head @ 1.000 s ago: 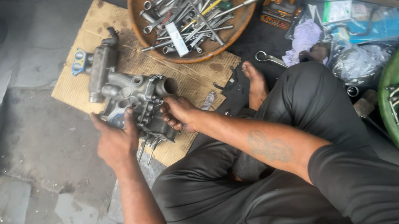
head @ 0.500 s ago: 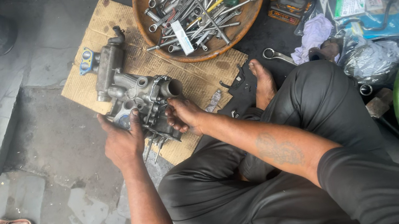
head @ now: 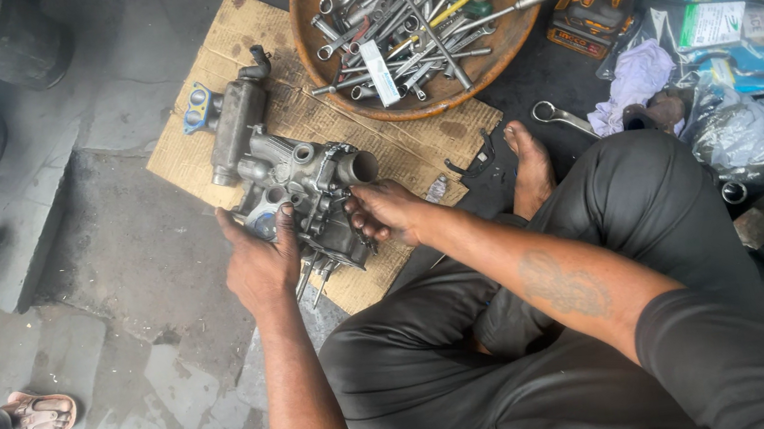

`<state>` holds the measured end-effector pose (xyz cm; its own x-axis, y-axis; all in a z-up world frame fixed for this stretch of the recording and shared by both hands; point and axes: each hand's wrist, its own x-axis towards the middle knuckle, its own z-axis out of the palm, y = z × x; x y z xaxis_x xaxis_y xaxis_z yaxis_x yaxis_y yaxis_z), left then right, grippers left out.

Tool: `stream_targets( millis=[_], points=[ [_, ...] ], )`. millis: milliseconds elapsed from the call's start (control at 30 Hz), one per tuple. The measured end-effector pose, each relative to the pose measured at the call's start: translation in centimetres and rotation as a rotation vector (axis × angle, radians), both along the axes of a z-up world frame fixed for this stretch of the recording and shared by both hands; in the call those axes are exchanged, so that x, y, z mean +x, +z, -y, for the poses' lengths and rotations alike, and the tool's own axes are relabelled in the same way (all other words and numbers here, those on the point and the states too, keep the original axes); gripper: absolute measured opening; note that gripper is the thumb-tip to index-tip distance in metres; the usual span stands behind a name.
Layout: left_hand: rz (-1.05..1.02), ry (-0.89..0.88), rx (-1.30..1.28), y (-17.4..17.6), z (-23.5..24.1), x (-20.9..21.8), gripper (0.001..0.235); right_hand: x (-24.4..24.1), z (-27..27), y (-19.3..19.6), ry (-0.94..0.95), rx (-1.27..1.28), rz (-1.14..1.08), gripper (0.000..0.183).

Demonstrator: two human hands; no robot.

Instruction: The person sits on the floor and works on a disassembled engine block. They use a T-handle wrench to tighten bolts on the engine and later use a standard wrench to adjust other parts. The person also handles a rag and various small engine components.

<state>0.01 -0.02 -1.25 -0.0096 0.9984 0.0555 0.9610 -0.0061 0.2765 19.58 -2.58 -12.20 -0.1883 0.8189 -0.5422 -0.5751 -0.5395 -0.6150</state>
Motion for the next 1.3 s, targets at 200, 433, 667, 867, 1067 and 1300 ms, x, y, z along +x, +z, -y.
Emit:
stream_targets(
  millis=[200,433,667,867,1067,1300],
  points=[
    [-0.002,-0.013,0.047,-0.3,0.0,0.0,0.114,0.1,0.5,0.4,0.028,0.118,0.155,0.030],
    [0.000,0.024,-0.035,0.2,-0.1,0.3,0.116,0.3,-0.2,-0.7,0.076,0.006,-0.243,0.037],
    [-0.018,0.014,-0.019,0.0,-0.3,0.1,0.113,7.7,-1.2,-0.2,0.018,0.331,0.745,0.022],
    [0.024,0.019,-0.027,0.0,-0.3,0.4,0.113,19.3,-6.5,-3.4,-0.302,0.533,2.033,0.049],
    [0.048,0.023,-0.018,0.2,-0.3,0.4,0.114,23.5,-12.8,-9.0,-0.210,0.074,1.500,0.052],
    [0.070,0.009,0.037,-0.9,-0.6,-0.1,0.109,24.1,-8.4,-2.2,-0.393,0.297,0.713,0.028]
  ],
)
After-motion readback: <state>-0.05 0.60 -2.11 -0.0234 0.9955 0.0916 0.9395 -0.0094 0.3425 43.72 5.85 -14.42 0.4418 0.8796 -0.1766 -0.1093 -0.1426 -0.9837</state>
